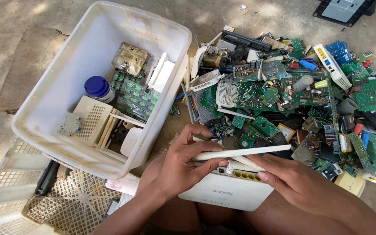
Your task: The person sorts through a pile of electronic components on the floor, picking up individual circuit boards and modules and placing them into separate plastic baskets or containers.
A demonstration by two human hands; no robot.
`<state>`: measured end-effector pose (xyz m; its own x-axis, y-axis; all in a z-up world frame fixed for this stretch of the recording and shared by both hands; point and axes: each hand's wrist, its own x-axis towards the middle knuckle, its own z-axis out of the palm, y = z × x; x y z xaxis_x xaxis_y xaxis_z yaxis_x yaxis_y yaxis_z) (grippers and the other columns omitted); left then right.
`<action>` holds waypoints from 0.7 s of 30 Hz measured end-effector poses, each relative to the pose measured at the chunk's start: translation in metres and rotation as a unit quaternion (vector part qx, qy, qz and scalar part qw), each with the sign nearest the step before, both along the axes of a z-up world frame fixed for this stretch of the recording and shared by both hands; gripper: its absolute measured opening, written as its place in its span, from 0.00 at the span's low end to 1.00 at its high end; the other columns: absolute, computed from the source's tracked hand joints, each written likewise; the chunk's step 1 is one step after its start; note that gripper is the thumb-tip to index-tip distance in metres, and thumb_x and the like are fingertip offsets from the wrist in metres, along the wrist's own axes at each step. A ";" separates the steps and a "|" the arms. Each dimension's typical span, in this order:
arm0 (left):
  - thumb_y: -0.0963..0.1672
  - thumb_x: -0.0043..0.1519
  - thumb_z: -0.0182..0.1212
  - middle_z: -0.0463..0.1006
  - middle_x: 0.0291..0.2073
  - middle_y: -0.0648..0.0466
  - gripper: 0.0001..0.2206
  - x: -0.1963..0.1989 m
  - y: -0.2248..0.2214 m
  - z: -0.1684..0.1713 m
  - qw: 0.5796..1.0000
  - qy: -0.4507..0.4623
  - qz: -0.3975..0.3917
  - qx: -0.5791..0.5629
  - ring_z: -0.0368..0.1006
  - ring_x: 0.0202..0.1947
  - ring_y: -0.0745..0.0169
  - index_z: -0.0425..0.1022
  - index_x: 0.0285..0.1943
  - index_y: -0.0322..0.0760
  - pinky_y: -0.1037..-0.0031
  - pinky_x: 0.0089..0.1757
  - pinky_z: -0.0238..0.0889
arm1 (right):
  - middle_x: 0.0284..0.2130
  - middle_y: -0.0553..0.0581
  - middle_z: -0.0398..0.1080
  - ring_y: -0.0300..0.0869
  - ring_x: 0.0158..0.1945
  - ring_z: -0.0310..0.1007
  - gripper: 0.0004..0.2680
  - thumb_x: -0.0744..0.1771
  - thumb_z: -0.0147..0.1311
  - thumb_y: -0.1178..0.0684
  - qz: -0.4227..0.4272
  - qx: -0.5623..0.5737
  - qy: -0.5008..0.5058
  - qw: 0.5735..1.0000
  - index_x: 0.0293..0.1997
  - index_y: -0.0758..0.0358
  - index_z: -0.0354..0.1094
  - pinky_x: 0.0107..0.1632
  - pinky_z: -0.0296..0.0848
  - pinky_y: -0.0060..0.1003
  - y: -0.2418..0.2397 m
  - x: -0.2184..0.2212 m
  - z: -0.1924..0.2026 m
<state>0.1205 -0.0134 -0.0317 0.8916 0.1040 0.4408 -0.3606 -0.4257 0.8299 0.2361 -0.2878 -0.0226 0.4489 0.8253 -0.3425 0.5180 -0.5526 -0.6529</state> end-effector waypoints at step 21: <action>0.47 0.65 0.64 0.74 0.39 0.53 0.09 0.038 0.009 -0.012 0.995 0.009 -0.056 0.081 0.76 0.35 0.63 0.80 0.47 0.37 0.74 0.39 0.69 | 0.52 0.52 0.73 0.48 0.50 0.76 0.20 0.71 0.41 0.46 -0.123 0.111 -0.084 0.983 0.75 0.45 0.55 0.45 0.70 0.38 -0.003 -0.037 -0.043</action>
